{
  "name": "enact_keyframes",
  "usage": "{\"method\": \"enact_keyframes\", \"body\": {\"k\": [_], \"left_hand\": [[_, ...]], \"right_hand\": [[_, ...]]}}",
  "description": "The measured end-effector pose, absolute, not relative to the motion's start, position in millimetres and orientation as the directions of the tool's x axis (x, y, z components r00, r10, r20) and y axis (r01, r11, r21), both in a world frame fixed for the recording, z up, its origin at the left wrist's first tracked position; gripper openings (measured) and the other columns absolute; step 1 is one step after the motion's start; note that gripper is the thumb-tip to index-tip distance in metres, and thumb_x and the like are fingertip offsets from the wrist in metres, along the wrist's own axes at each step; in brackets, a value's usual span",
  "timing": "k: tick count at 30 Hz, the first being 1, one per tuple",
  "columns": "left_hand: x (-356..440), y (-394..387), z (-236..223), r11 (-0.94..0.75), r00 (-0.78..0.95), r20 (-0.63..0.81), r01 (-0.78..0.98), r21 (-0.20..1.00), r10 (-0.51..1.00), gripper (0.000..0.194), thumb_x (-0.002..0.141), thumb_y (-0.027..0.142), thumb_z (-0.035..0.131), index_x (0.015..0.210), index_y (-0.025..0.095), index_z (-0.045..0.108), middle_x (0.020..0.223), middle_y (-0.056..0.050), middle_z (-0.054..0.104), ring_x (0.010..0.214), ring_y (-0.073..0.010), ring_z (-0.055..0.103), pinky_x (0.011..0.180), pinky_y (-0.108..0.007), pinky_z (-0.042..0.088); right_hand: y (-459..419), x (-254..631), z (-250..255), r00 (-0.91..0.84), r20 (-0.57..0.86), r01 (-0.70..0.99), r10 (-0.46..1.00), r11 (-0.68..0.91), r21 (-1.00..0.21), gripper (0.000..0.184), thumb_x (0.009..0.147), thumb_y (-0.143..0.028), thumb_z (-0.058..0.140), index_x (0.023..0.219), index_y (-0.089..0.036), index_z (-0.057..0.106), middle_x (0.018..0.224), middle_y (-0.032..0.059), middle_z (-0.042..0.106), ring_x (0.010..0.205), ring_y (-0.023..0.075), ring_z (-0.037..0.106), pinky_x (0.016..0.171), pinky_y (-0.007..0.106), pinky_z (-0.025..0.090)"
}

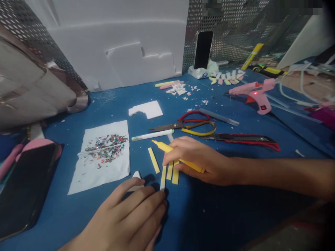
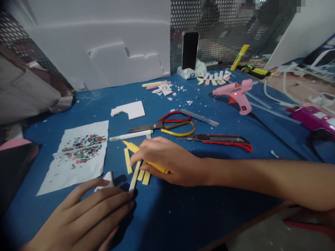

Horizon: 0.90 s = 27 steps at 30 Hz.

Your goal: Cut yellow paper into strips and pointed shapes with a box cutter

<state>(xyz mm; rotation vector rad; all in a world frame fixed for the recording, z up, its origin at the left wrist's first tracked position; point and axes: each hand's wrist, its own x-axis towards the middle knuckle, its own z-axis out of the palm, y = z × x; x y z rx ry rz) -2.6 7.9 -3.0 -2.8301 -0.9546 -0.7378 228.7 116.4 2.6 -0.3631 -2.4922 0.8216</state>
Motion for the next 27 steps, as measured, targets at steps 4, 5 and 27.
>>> {"method": "enact_keyframes", "body": {"k": [4, 5, 27], "left_hand": [[-2.0, 7.6, -3.6, -0.802, 0.689, 0.463, 0.590, 0.089, 0.558, 0.024, 0.094, 0.020, 0.047, 0.098, 0.018, 0.070, 0.104, 0.002, 0.071, 0.095, -0.0136, 0.062, 0.111, -0.035, 0.027], [-1.7, 7.4, -3.7, -0.801, 0.688, 0.462, 0.592, 0.090, 0.560, 0.024, 0.094, 0.019, 0.047, 0.099, 0.018, 0.070, 0.104, 0.002, 0.072, 0.095, -0.0135, 0.062, 0.111, -0.035, 0.027], [-4.4, 3.5, -3.7, -0.848, 0.752, 0.440, 0.527, 0.045, 0.491, 0.027, 0.098, 0.018, 0.042, 0.104, 0.016, 0.068, 0.111, 0.002, 0.070, 0.107, -0.0146, 0.060, 0.112, -0.031, 0.031]], "right_hand": [[116.8, 228.5, 2.4, -0.849, 0.368, 0.083, 0.380, 0.783, -0.616, 0.018, 0.098, -0.019, 0.044, 0.113, -0.017, 0.053, 0.102, 0.0051, 0.061, 0.094, 0.0149, 0.050, 0.089, 0.031, 0.037], [116.8, 228.5, 2.3, -0.851, 0.365, 0.083, 0.378, 0.783, -0.617, 0.018, 0.097, -0.019, 0.044, 0.113, -0.017, 0.053, 0.102, 0.0050, 0.061, 0.095, 0.0150, 0.050, 0.089, 0.031, 0.036], [111.7, 230.8, 3.5, -0.729, 0.577, -0.050, 0.368, 0.812, -0.581, 0.014, 0.093, -0.015, 0.049, 0.101, -0.016, 0.060, 0.084, 0.0023, 0.065, 0.075, 0.0104, 0.055, 0.078, 0.027, 0.041]]}}
